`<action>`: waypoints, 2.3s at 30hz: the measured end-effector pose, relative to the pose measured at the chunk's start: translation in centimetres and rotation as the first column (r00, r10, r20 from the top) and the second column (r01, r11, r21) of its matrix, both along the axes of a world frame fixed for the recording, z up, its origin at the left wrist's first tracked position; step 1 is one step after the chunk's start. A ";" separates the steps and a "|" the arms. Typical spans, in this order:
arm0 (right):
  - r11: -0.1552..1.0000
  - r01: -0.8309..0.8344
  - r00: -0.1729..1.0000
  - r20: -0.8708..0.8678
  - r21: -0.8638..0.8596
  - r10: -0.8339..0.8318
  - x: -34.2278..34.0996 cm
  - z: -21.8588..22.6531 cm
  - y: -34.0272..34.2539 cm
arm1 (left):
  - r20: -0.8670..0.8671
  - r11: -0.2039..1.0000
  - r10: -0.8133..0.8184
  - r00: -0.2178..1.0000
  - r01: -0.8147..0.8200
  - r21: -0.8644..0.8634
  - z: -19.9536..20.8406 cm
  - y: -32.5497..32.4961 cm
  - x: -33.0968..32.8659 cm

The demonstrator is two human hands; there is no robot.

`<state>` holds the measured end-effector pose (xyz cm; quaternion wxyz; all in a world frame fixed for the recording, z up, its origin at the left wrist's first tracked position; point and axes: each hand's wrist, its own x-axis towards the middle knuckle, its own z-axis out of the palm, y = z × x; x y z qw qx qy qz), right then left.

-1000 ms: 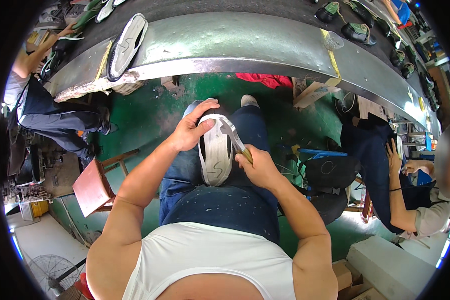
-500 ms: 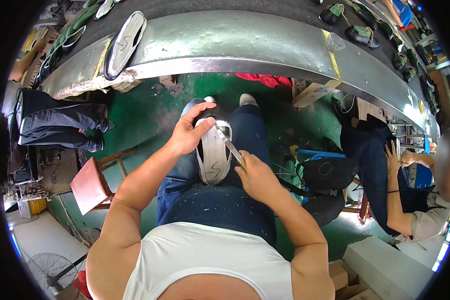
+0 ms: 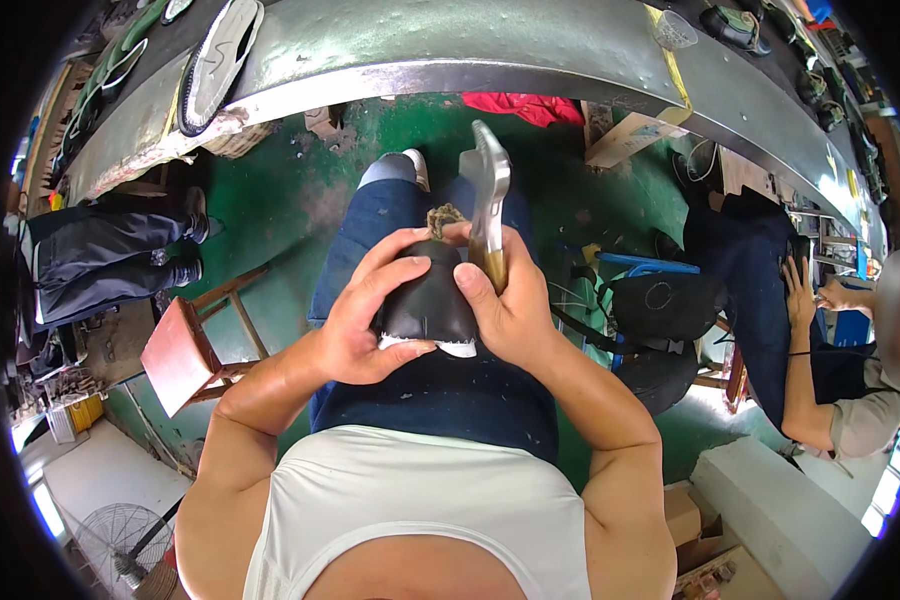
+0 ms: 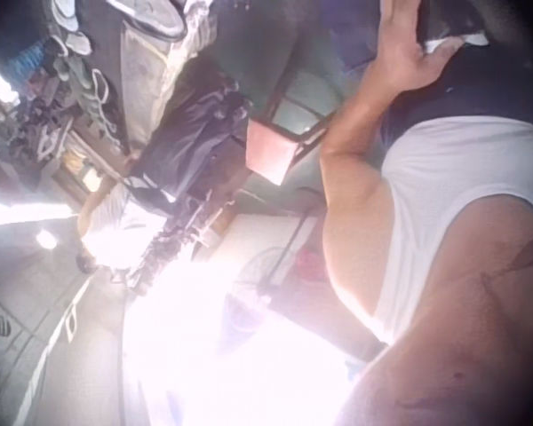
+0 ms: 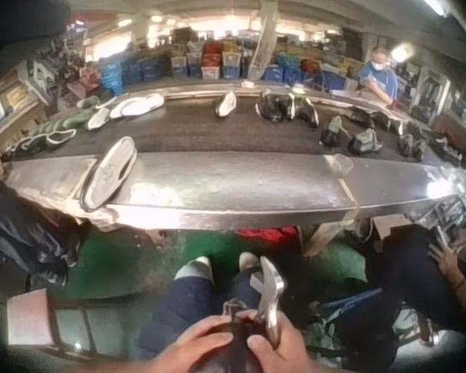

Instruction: Using specialized pliers and a hammer to pull and secure shoe upper material over a last on a conveyor line.

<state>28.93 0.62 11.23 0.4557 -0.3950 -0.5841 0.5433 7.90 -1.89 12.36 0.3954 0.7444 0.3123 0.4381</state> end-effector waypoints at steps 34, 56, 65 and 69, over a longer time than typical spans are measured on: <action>0.912 0.167 0.953 0.298 -0.374 -0.052 2.2 -13.9 1.4 | -0.348 0.798 0.239 0.906 -0.387 -0.461 -11.7 3.1 1.5; 0.901 -0.291 0.504 0.749 -0.323 0.431 7.6 -3.7 -0.3 | -0.119 0.648 0.039 0.992 -0.116 -0.753 -13.3 1.3 0.6; 0.819 -0.533 -0.001 0.969 -0.210 0.248 3.6 -1.0 2.4 | 0.174 0.515 0.152 0.973 0.073 -0.854 -14.1 0.6 1.5; 0.757 -0.545 0.181 0.830 -0.361 0.527 3.2 -3.5 1.8 | 0.201 0.274 0.589 0.782 0.040 -0.961 -14.5 1.0 3.6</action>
